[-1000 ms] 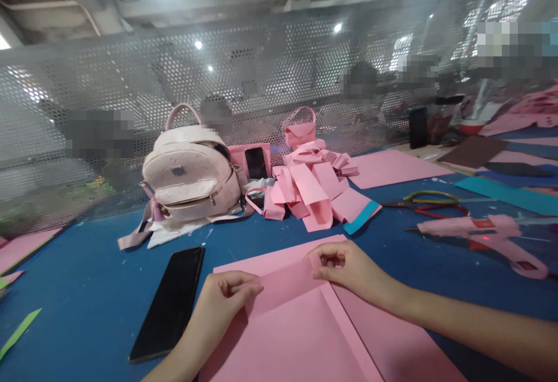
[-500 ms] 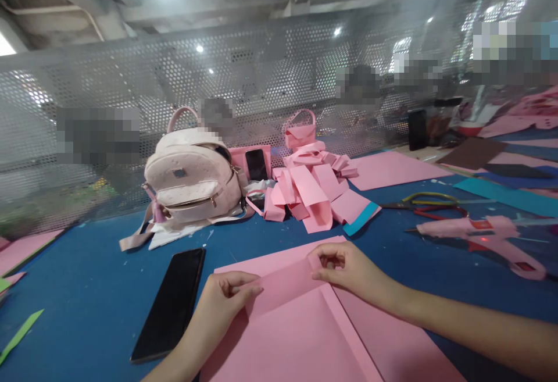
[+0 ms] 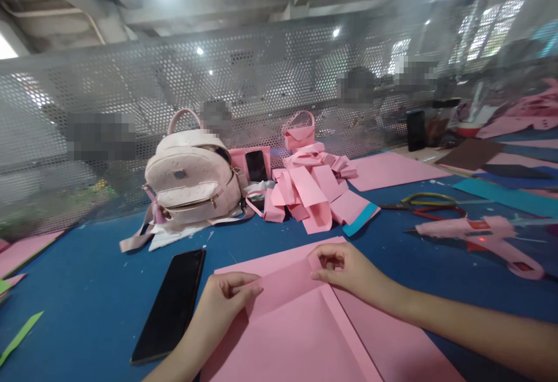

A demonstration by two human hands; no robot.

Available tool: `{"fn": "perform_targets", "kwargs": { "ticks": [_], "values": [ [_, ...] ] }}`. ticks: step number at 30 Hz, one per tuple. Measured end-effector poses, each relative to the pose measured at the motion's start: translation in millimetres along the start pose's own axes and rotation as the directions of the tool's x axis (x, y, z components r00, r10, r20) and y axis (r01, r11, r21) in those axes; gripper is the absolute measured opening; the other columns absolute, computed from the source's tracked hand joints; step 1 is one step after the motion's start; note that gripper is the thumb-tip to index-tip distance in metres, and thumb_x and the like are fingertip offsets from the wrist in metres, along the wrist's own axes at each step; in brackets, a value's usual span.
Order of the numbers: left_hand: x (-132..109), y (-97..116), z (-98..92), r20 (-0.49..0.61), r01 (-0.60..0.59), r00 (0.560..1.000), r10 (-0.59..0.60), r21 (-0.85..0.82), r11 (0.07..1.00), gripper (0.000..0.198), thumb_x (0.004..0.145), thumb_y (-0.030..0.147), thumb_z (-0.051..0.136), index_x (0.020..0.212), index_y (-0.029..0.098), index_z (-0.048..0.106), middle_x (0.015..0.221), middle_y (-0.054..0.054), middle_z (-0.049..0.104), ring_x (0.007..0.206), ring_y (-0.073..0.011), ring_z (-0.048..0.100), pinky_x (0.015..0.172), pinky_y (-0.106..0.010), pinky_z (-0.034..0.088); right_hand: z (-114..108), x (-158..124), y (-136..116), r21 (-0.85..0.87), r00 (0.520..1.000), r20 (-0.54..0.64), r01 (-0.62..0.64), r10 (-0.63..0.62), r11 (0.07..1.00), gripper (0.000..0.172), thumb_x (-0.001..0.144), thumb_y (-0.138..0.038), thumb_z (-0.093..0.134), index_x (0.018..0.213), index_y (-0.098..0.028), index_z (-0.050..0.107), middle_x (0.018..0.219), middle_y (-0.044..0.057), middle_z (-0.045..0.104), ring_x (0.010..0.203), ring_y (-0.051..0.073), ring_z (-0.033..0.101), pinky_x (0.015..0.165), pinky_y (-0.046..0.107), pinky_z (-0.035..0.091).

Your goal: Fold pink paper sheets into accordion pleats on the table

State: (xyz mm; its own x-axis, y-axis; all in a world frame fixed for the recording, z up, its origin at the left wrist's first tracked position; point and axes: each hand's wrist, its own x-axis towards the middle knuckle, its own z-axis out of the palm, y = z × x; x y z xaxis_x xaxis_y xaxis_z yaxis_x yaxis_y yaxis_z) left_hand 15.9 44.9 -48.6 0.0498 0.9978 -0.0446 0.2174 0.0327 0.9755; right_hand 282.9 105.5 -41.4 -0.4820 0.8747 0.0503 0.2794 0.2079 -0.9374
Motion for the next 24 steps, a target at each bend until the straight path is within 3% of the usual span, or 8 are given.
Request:
{"fn": "perform_targets", "kwargs": {
  "ticks": [4, 10, 14, 19, 24],
  "values": [
    [-1, 3, 0.6, -0.014, -0.048, 0.999, 0.048, 0.021, 0.999, 0.022, 0.077, 0.037, 0.076, 0.09, 0.021, 0.082, 0.092, -0.006, 0.079, 0.086, -0.0244, 0.074, 0.074, -0.024, 0.056, 0, 1, 0, -0.001, 1.0, -0.008, 0.015, -0.015, 1.0, 0.027, 0.074, -0.04, 0.074, 0.067, -0.018, 0.06, 0.066, -0.003, 0.049, 0.059, 0.011, 0.04, 0.056, 0.026, 0.033],
    [-3, 6, 1.4, -0.066, -0.091, 0.993, 0.096, 0.075, 0.993, 0.014, 0.075, 0.03, 0.074, 0.084, 0.025, 0.083, 0.092, -0.004, 0.079, 0.085, -0.0228, 0.076, 0.076, -0.023, 0.058, -2, 4, 4, 0.026, 0.999, -0.046, -0.01, 0.011, 1.0, 0.018, 0.073, -0.033, 0.072, 0.069, -0.017, 0.067, 0.068, 0.001, 0.061, 0.064, 0.015, 0.052, 0.059, 0.027, 0.038],
    [-6, 7, 1.4, -0.085, -0.129, 0.987, 0.139, 0.107, 0.986, 0.013, 0.075, 0.029, 0.072, 0.082, 0.027, 0.083, 0.09, -0.003, 0.079, 0.085, -0.0215, 0.076, 0.077, -0.022, 0.058, -5, 3, 3, -0.142, 0.998, 0.023, 0.061, -0.058, 0.988, 0.014, 0.074, -0.024, 0.073, 0.066, -0.017, 0.064, 0.066, -0.002, 0.056, 0.063, 0.013, 0.048, 0.059, 0.026, 0.036],
    [-8, 5, 0.5, -0.07, -0.191, 0.977, 0.203, 0.145, 0.971, 0.014, 0.077, 0.028, 0.069, 0.082, 0.03, 0.082, 0.088, 0.0, 0.079, 0.084, -0.0194, 0.076, 0.075, -0.019, 0.058, -8, 1, 3, -0.395, 0.977, 0.124, 0.208, -0.173, 0.895, 0.033, 0.075, -0.017, 0.077, 0.057, -0.017, 0.049, 0.066, -0.004, 0.048, 0.067, 0.013, 0.046, 0.059, 0.025, 0.033],
    [-11, 5, -3.0, -0.007, -0.281, 0.958, 0.288, 0.197, 0.939, 0.021, 0.079, 0.021, 0.065, 0.083, 0.032, 0.082, 0.086, 0.003, 0.079, 0.082, -0.0157, 0.076, 0.075, -0.016, 0.056, -9, -5, -1, -0.455, 0.952, 0.19, 0.301, -0.239, 0.838, 0.019, 0.083, -0.013, 0.07, 0.07, -0.017, 0.058, 0.078, -0.001, 0.057, 0.081, 0.016, 0.052, 0.071, 0.026, 0.038]
  ]
}}
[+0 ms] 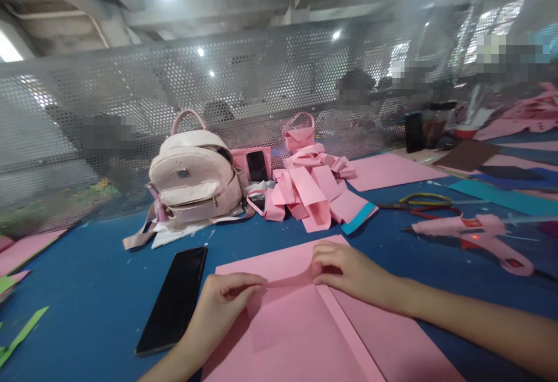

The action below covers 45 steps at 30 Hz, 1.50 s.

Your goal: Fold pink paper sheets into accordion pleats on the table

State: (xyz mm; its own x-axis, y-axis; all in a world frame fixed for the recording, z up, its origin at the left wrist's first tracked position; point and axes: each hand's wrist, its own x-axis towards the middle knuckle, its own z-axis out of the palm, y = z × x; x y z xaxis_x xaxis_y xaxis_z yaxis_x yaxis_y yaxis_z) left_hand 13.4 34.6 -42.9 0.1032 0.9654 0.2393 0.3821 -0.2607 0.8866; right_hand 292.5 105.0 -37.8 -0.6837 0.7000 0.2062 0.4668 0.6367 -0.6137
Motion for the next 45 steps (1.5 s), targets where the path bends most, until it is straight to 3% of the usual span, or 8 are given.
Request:
{"fn": "perform_targets", "kwargs": {
  "ticks": [4, 12, 19, 24, 30, 35, 42, 45],
  "values": [
    [-1, 1, -3.5, 0.05, -0.063, 0.997, 0.062, 0.03, 0.998, 0.024, 0.08, 0.017, 0.064, 0.082, 0.033, 0.082, 0.082, 0.005, 0.079, 0.076, -0.0129, 0.075, 0.071, -0.012, 0.054, 1, -3, 0, -0.001, 0.999, -0.007, 0.04, -0.04, 0.999, 0.014, 0.081, -0.005, 0.066, 0.08, -0.019, 0.066, 0.082, 0.0, 0.06, 0.083, 0.016, 0.054, 0.071, 0.025, 0.039],
    [2, -3, -4.1, 0.041, -0.086, 0.996, 0.083, 0.066, 0.994, 0.025, 0.081, 0.016, 0.065, 0.085, 0.034, 0.082, 0.084, 0.006, 0.079, 0.078, -0.0126, 0.076, 0.071, -0.011, 0.053, -1, -1, 1, 0.078, 1.0, -0.013, 0.021, -0.02, 0.997, 0.005, 0.088, -0.019, 0.062, 0.084, -0.019, 0.067, 0.083, 0.002, 0.06, 0.08, 0.018, 0.053, 0.07, 0.027, 0.04],
    [3, -5, -1.9, -0.012, -0.06, 0.998, 0.061, 0.074, 0.995, 0.015, 0.08, 0.023, 0.071, 0.084, 0.033, 0.082, 0.084, 0.005, 0.079, 0.075, -0.0142, 0.076, 0.068, -0.012, 0.055, -3, 4, 2, 0.274, 0.995, -0.001, -0.095, 0.099, 0.957, 0.044, 0.096, -0.043, 0.051, 0.06, -0.02, 0.041, 0.06, -0.004, 0.039, 0.06, 0.013, 0.036, 0.057, 0.026, 0.029],
    [2, -5, -1.1, -0.019, -0.067, 0.997, 0.069, 0.092, 0.993, 0.014, 0.081, 0.023, 0.071, 0.084, 0.032, 0.082, 0.086, 0.005, 0.079, 0.076, -0.0144, 0.076, 0.068, -0.012, 0.055, -2, 6, 6, 0.306, 0.994, -0.004, -0.101, 0.107, 0.947, 0.05, 0.094, -0.048, 0.054, 0.056, -0.019, 0.039, 0.056, -0.005, 0.034, 0.057, 0.012, 0.032, 0.055, 0.026, 0.025],
    [-1, -5, -1.3, -0.017, -0.133, 0.99, 0.137, 0.139, 0.981, 0.018, 0.082, 0.019, 0.068, 0.087, 0.03, 0.081, 0.088, 0.004, 0.079, 0.079, -0.0145, 0.077, 0.07, -0.011, 0.055, -1, 4, 6, 0.217, 0.997, -0.048, -0.056, 0.068, 0.975, 0.04, 0.093, -0.033, 0.054, 0.057, -0.018, 0.045, 0.058, -0.004, 0.041, 0.058, 0.012, 0.037, 0.056, 0.026, 0.029],
    [-5, -1, -2.4, 0.016, -0.228, 0.973, 0.229, 0.191, 0.955, 0.019, 0.084, 0.015, 0.066, 0.089, 0.026, 0.08, 0.087, 0.003, 0.079, 0.076, -0.015, 0.077, 0.069, -0.012, 0.056, 0, 2, 2, 0.161, 0.994, -0.025, -0.098, 0.103, 0.982, 0.009, 0.079, -0.022, 0.068, 0.072, -0.017, 0.065, 0.07, 0.0, 0.061, 0.064, 0.014, 0.052, 0.058, 0.024, 0.038],
    [-14, 3, -4.1, 0.139, -0.44, 0.898, 0.417, 0.297, 0.848, 0.02, 0.092, 0.016, 0.06, 0.1, 0.023, 0.077, 0.083, -0.001, 0.079, 0.07, -0.016, 0.076, 0.065, -0.016, 0.057, -6, -3, -11, -0.106, 0.984, 0.014, 0.181, -0.18, 0.978, 0.013, 0.086, -0.011, 0.06, 0.086, -0.019, 0.07, 0.085, 0.003, 0.069, 0.081, 0.017, 0.061, 0.075, 0.028, 0.043],
    [-17, 9, -6.9, 0.277, -0.655, 0.755, 0.594, 0.364, 0.663, 0.027, 0.099, 0.016, 0.049, 0.112, 0.015, 0.072, 0.084, -0.007, 0.079, 0.068, -0.0169, 0.076, 0.065, -0.02, 0.059, -6, -7, -14, -0.176, 0.963, 0.057, 0.269, -0.263, 0.947, 0.022, 0.083, -0.003, 0.055, 0.087, -0.019, 0.07, 0.084, 0.004, 0.07, 0.082, 0.018, 0.061, 0.074, 0.029, 0.043]
  ]
}}
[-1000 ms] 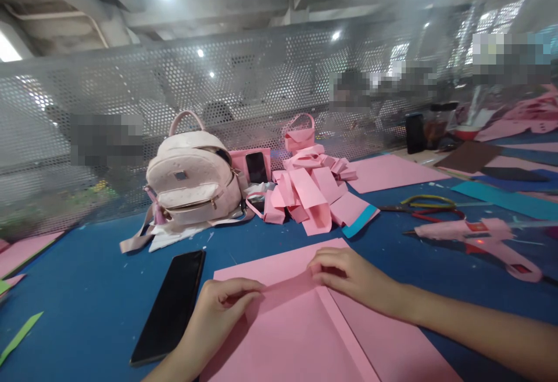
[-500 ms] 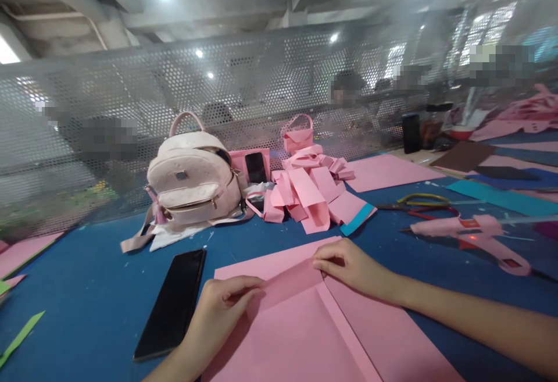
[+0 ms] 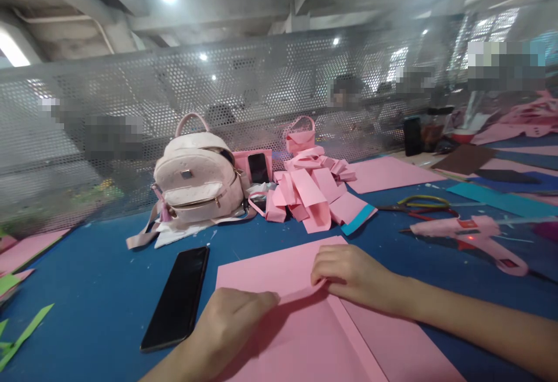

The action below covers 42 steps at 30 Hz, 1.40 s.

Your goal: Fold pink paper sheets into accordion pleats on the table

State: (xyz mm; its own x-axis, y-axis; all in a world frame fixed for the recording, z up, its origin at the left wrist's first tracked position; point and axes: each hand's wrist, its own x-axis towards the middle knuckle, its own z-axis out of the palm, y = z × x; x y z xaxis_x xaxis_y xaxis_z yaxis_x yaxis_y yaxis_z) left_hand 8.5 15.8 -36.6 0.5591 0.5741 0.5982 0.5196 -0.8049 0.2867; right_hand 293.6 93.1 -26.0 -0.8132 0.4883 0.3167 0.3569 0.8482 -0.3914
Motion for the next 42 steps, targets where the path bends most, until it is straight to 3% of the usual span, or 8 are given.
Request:
{"fn": "perform_targets", "kwargs": {
  "ticks": [4, 10, 19, 28, 33, 37, 39, 42],
  "values": [
    [5, 9, -10.8, 0.182, -0.411, 0.908, 0.377, 0.216, 0.886, 0.043, 0.103, 0.011, 0.024, 0.118, -0.001, 0.063, 0.11, -0.019, 0.074, 0.094, -0.0242, 0.075, 0.075, -0.032, 0.062, -3, -2, -3, -0.082, 0.997, 0.04, 0.075, -0.072, 0.994, 0.024, 0.084, -0.001, 0.054, 0.089, -0.019, 0.069, 0.085, 0.004, 0.07, 0.085, 0.02, 0.059, 0.075, 0.03, 0.042],
    [0, 20, -6.6, 0.394, -0.598, 0.8, 0.453, 0.456, 0.659, 0.031, 0.096, 0.008, 0.042, 0.115, 0.005, 0.067, 0.113, -0.011, 0.075, 0.098, -0.0233, 0.074, 0.078, -0.032, 0.062, -14, -1, -4, -0.183, 0.962, 0.208, 0.215, -0.176, 0.959, 0.025, 0.09, -0.004, 0.049, 0.099, -0.018, 0.068, 0.096, 0.007, 0.069, 0.092, 0.02, 0.059, 0.077, 0.032, 0.042],
    [-11, 11, 8.8, 0.463, -0.645, 0.764, 0.449, 0.532, 0.548, 0.028, 0.097, 0.028, 0.053, 0.115, 0.012, 0.067, 0.111, -0.008, 0.075, 0.097, -0.0217, 0.074, 0.079, -0.028, 0.061, -25, -1, -9, -0.234, 0.938, 0.302, 0.248, -0.172, 0.94, 0.028, 0.092, -0.005, 0.047, 0.107, -0.018, 0.067, 0.101, 0.009, 0.068, 0.091, 0.022, 0.058, 0.077, 0.035, 0.041],
    [-5, 9, 8.8, 0.413, -0.595, 0.8, 0.435, 0.45, 0.666, 0.023, 0.095, 0.021, 0.057, 0.111, 0.01, 0.068, 0.11, -0.009, 0.076, 0.094, -0.0229, 0.075, 0.076, -0.029, 0.063, -28, -1, -19, -0.172, 0.954, 0.299, 0.074, -0.019, 0.982, 0.017, 0.084, -0.021, 0.064, 0.101, -0.02, 0.069, 0.101, 0.008, 0.068, 0.092, 0.025, 0.059, 0.079, 0.037, 0.042],
    [-1, 1, 7.0, 0.206, -0.415, 0.907, 0.368, 0.289, 0.862, 0.03, 0.1, 0.013, 0.041, 0.113, 0.005, 0.067, 0.107, -0.012, 0.076, 0.093, -0.0211, 0.075, 0.073, -0.026, 0.063, -14, -1, -9, -0.103, 0.976, 0.191, 0.128, -0.107, 0.986, 0.03, 0.094, -0.045, 0.062, 0.107, -0.019, 0.071, 0.103, 0.008, 0.071, 0.096, 0.024, 0.06, 0.081, 0.036, 0.042],
    [1, -3, 12.6, 0.011, 0.089, 0.996, -0.089, -0.051, 0.995, 0.025, 0.098, 0.017, 0.051, 0.11, 0.015, 0.073, 0.086, -0.004, 0.079, 0.067, -0.0149, 0.076, 0.063, -0.017, 0.06, -1, 0, -6, 0.169, 0.999, -0.006, -0.043, 0.045, 0.985, 0.021, 0.096, -0.035, 0.06, 0.095, -0.021, 0.076, 0.088, 0.005, 0.073, 0.082, 0.018, 0.063, 0.074, 0.03, 0.045],
    [3, -2, 16.4, -0.003, 0.381, 0.92, -0.392, -0.224, 0.897, 0.021, 0.091, 0.015, 0.061, 0.101, 0.023, 0.078, 0.087, 0.0, 0.079, 0.073, -0.0161, 0.077, 0.066, -0.016, 0.06, 3, 2, -7, 0.351, 0.966, -0.039, -0.228, 0.257, 0.908, 0.017, 0.092, -0.033, 0.064, 0.086, -0.022, 0.077, 0.082, 0.003, 0.073, 0.076, 0.017, 0.063, 0.07, 0.028, 0.046],
    [8, 1, 21.5, -0.014, 0.563, 0.781, -0.624, -0.415, 0.715, 0.017, 0.082, 0.018, 0.068, 0.088, 0.026, 0.082, 0.088, 0.001, 0.079, 0.078, -0.0198, 0.077, 0.068, -0.019, 0.061, 8, 6, -7, 0.52, 0.871, -0.003, -0.419, 0.492, 0.745, 0.01, 0.081, -0.029, 0.07, 0.081, -0.021, 0.077, 0.081, 0.003, 0.073, 0.073, 0.017, 0.062, 0.067, 0.028, 0.046]
  ]
}}
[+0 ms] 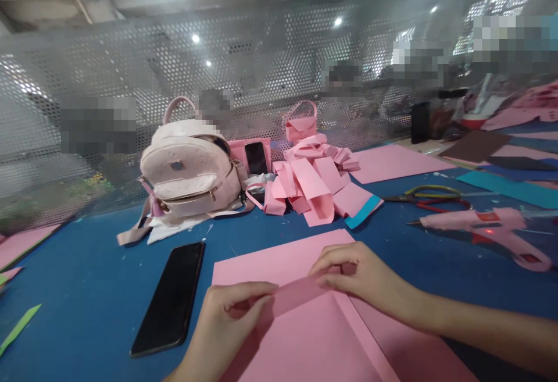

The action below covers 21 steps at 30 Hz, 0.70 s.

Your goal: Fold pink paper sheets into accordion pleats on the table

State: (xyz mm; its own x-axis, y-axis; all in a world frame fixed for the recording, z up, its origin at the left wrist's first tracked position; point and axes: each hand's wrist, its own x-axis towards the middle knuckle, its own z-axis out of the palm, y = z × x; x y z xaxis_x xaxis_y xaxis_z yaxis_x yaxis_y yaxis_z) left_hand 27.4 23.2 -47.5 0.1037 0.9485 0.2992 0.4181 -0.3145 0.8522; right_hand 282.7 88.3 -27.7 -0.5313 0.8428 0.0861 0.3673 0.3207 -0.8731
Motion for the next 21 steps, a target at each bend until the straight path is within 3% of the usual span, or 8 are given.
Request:
{"fn": "perform_targets", "kwargs": {
  "ticks": [4, 9, 21],
  "values": [
    [7, 0, 4.7, -0.017, 0.152, 0.988, -0.156, -0.143, 0.978, 0.01, 0.076, 0.028, 0.074, 0.08, 0.024, 0.082, 0.084, -0.003, 0.079, 0.074, -0.0211, 0.076, 0.066, -0.021, 0.06, 5, 4, 5, 0.104, 0.994, -0.074, -0.078, 0.086, 0.991, 0.016, 0.071, -0.032, 0.075, 0.082, -0.021, 0.077, 0.081, 0.003, 0.073, 0.07, 0.017, 0.06, 0.065, 0.028, 0.046],
    [11, -4, 4.9, 0.018, 0.324, 0.945, -0.326, -0.151, 0.934, 0.015, 0.075, 0.033, 0.075, 0.072, 0.02, 0.081, 0.077, -0.005, 0.078, 0.07, -0.0195, 0.072, 0.064, -0.022, 0.054, 12, 5, 10, 0.154, 0.992, -0.074, -0.09, 0.103, 0.984, 0.025, 0.069, -0.032, 0.074, 0.091, -0.021, 0.076, 0.1, 0.005, 0.072, 0.084, 0.019, 0.063, 0.077, 0.03, 0.049],
    [7, -1, 7.8, -0.024, 0.329, 0.942, -0.335, -0.143, 0.933, 0.015, 0.074, 0.033, 0.075, 0.071, 0.02, 0.081, 0.075, -0.005, 0.078, 0.07, -0.0195, 0.07, 0.062, -0.022, 0.049, 15, 2, 9, 0.166, 0.992, -0.058, -0.104, 0.115, 0.981, 0.027, 0.069, -0.031, 0.074, 0.094, -0.02, 0.075, 0.102, 0.006, 0.073, 0.088, 0.021, 0.065, 0.08, 0.032, 0.051]
  ]
}}
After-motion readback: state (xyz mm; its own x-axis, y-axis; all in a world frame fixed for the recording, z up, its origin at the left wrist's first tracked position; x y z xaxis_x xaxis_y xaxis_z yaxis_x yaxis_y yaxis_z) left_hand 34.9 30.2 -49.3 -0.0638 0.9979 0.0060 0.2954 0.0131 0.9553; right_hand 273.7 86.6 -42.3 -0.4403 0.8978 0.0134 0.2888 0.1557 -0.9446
